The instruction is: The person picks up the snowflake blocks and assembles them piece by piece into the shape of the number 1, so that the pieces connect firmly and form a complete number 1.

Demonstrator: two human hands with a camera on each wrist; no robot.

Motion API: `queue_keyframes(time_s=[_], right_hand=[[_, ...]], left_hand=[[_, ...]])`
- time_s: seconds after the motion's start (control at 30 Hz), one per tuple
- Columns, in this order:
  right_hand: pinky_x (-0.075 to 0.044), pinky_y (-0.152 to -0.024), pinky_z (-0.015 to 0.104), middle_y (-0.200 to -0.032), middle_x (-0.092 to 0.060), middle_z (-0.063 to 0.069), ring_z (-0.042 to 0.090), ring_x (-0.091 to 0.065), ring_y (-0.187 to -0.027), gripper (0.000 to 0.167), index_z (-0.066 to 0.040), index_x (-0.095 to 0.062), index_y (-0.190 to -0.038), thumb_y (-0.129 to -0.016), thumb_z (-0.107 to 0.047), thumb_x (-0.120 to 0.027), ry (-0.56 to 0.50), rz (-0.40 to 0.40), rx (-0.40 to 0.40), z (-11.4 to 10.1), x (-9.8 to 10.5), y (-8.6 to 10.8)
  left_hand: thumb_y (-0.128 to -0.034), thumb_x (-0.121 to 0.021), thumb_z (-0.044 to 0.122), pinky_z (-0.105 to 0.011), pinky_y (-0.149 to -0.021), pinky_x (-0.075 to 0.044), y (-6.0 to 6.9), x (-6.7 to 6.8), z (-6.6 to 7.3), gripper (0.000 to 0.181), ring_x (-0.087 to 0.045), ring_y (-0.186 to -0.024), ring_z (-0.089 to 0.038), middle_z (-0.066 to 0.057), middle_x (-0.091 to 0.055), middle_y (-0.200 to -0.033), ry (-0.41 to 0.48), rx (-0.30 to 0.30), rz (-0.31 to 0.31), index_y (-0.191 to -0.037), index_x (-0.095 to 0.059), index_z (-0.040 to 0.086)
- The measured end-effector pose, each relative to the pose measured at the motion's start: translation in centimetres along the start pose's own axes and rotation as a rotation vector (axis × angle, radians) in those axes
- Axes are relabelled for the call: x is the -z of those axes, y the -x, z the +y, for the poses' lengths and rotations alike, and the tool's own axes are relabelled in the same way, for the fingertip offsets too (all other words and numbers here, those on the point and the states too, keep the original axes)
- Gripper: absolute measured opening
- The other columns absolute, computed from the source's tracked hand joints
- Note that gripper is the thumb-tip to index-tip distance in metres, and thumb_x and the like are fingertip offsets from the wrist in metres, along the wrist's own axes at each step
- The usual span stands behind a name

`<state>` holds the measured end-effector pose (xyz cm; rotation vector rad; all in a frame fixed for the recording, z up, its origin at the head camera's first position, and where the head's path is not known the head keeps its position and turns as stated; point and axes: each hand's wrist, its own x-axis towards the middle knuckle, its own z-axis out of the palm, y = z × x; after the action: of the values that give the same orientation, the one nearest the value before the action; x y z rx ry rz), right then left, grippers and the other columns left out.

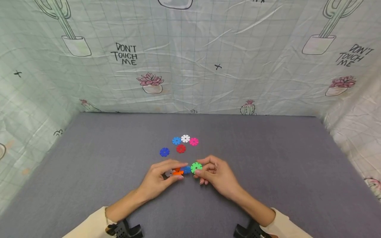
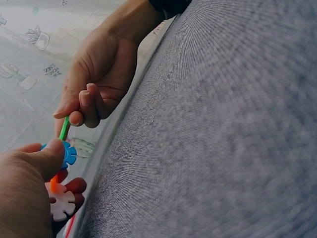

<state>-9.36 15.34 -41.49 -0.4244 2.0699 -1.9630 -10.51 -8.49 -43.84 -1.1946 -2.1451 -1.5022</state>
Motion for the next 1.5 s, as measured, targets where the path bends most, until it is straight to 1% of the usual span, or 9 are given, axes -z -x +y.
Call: queue_keyframes(time_s=[0.13,0.3,0.57,0.73,0.77,0.93,1.0,1.23,1.5], right_hand=[[-0.052,-0.056,0.027,-0.089,-0.069,0.019,0.018,-0.062,-0.063,0.036,0.005,-0.055,-0.117,-0.087,-0.009,-0.070,-0.017,-0.005,-0.004,0.07,-0.04,0.02],[-0.052,-0.057,0.027,-0.088,-0.069,0.020,0.019,-0.063,-0.063,0.033,0.007,-0.053,-0.113,-0.087,-0.008,-0.070,-0.028,-0.016,-0.007,0.22,-0.09,0.04],[-0.052,-0.056,0.027,-0.089,-0.068,0.024,0.019,-0.064,-0.064,0.029,0.010,-0.048,-0.103,-0.088,-0.004,-0.068,-0.081,-0.077,0.010,0.38,-0.03,0.11],[-0.051,-0.056,0.026,-0.089,-0.068,0.026,0.020,-0.065,-0.064,0.028,0.012,-0.047,-0.101,-0.087,-0.002,-0.068,-0.107,-0.092,0.016,0.28,-0.14,0.14],[-0.051,-0.056,0.025,-0.089,-0.068,0.026,0.019,-0.065,-0.064,0.028,0.013,-0.047,-0.101,-0.087,-0.002,-0.068,-0.112,-0.093,0.016,0.27,-0.19,0.14],[-0.051,-0.056,0.024,-0.090,-0.067,0.028,0.019,-0.066,-0.065,0.027,0.013,-0.046,-0.099,-0.088,0.000,-0.067,-0.128,-0.099,0.018,0.41,-0.26,0.19],[-0.051,-0.057,0.024,-0.090,-0.067,0.029,0.019,-0.066,-0.066,0.026,0.013,-0.046,-0.098,-0.088,0.000,-0.066,-0.135,-0.102,0.018,0.43,-0.25,0.20],[-0.051,-0.058,0.023,-0.091,-0.066,0.029,0.020,-0.066,-0.069,0.024,0.012,-0.044,-0.097,-0.089,0.002,-0.065,-0.182,-0.125,0.031,0.49,-0.22,0.30],[-0.052,-0.060,0.024,-0.088,-0.068,0.022,0.018,-0.066,-0.071,0.020,0.006,-0.045,-0.094,-0.089,0.001,-0.064,-0.248,-0.117,0.025,0.91,-0.44,0.28]], left_hand=[[-0.0823,-0.075,0.005,-0.025,-0.074,-0.051,0.01,0.02,-0.04,0.035,-0.063,-0.098,-0.016,-0.004,-0.067,-0.110,0.006,-0.010,-0.007,-0.116,-0.067,0.002],[-0.0812,-0.076,0.006,-0.024,-0.074,-0.051,0.03,0.04,-0.04,0.035,-0.063,-0.092,-0.015,-0.005,-0.068,-0.106,0.015,-0.028,-0.017,-0.115,-0.067,0.003],[-0.0797,-0.076,0.004,-0.026,-0.076,-0.052,0.02,0.04,0.03,0.036,-0.064,-0.096,-0.013,-0.005,-0.068,-0.107,0.035,-0.035,-0.019,-0.115,-0.068,0.002],[-0.0772,-0.077,0.001,-0.027,-0.078,-0.053,0.05,0.03,0.06,0.035,-0.065,-0.097,-0.016,-0.008,-0.070,-0.105,0.037,-0.061,-0.015,-0.111,-0.069,-0.001],[-0.0755,-0.077,-0.002,-0.027,-0.078,-0.053,-0.10,0.09,0.38,0.035,-0.066,-0.095,-0.018,-0.010,-0.070,-0.103,0.036,-0.070,-0.012,-0.110,-0.069,-0.003],[-0.0714,-0.078,-0.005,-0.026,-0.077,-0.053,-0.19,-0.07,0.29,0.035,-0.067,-0.091,-0.023,-0.015,-0.070,-0.099,0.032,-0.105,-0.007,-0.105,-0.069,-0.008],[-0.0718,-0.078,-0.004,-0.025,-0.076,-0.053,-0.06,-0.19,-0.05,0.035,-0.068,-0.091,-0.022,-0.015,-0.070,-0.099,0.033,-0.103,-0.008,-0.106,-0.069,-0.008],[-0.0701,-0.078,-0.006,-0.027,-0.069,-0.054,-0.12,-0.20,0.21,0.035,-0.068,-0.084,-0.023,-0.016,-0.071,-0.095,0.036,-0.111,-0.007,-0.104,-0.069,-0.009],[-0.0704,-0.078,-0.006,-0.026,-0.067,-0.054,-0.06,-0.25,0.25,0.035,-0.068,-0.083,-0.021,-0.015,-0.071,-0.095,0.042,-0.097,0.005,-0.104,-0.069,-0.009]])
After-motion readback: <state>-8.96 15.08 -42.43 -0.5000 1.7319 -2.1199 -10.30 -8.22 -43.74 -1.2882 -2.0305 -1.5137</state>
